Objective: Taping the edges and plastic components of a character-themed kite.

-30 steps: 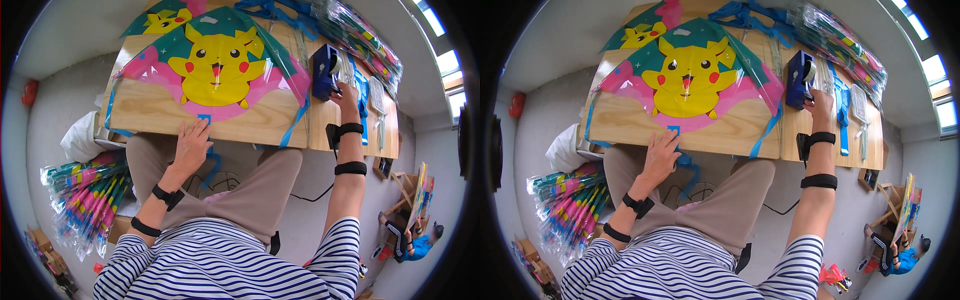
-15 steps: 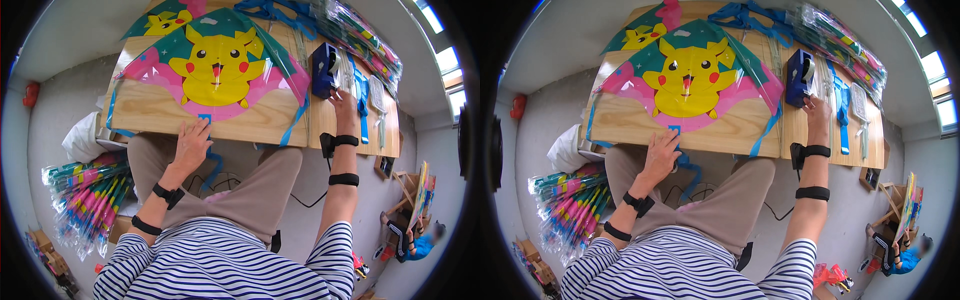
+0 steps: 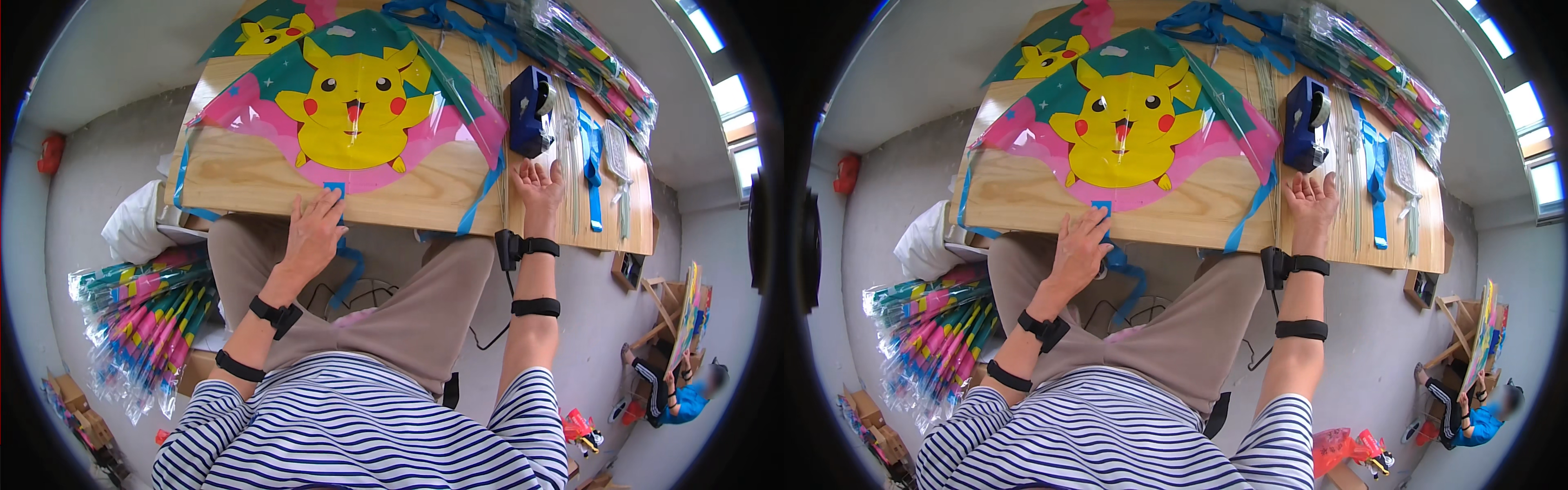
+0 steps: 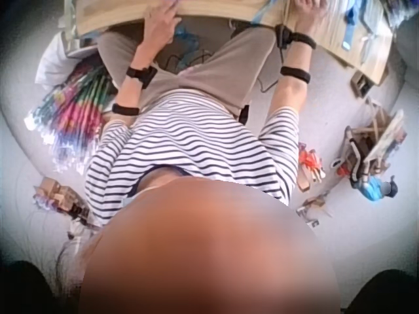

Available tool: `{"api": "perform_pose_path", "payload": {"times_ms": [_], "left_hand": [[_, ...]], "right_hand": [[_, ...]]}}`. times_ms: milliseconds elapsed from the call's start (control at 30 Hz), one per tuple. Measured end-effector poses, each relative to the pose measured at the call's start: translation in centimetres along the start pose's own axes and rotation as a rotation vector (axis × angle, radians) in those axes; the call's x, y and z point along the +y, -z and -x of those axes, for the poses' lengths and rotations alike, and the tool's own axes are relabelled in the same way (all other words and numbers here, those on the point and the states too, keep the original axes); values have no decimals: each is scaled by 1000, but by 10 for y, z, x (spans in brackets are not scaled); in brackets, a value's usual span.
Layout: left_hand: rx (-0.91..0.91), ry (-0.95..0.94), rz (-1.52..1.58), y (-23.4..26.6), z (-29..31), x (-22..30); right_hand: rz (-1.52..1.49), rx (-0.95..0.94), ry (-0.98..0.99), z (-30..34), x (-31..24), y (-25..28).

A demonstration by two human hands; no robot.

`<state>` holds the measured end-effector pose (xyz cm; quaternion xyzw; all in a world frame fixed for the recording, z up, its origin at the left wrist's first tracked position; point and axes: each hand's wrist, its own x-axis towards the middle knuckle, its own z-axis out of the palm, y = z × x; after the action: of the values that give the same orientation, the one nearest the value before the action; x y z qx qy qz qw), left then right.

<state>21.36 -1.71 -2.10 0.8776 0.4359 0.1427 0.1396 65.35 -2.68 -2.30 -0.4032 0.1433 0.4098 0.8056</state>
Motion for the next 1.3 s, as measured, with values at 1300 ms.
{"api": "perform_pose_path", "payload": {"times_ms": [1300], "left_hand": [[32, 14, -8, -11, 0, 2]], "right_hand": [[1019, -152, 359, -83, -28, 20]]}}
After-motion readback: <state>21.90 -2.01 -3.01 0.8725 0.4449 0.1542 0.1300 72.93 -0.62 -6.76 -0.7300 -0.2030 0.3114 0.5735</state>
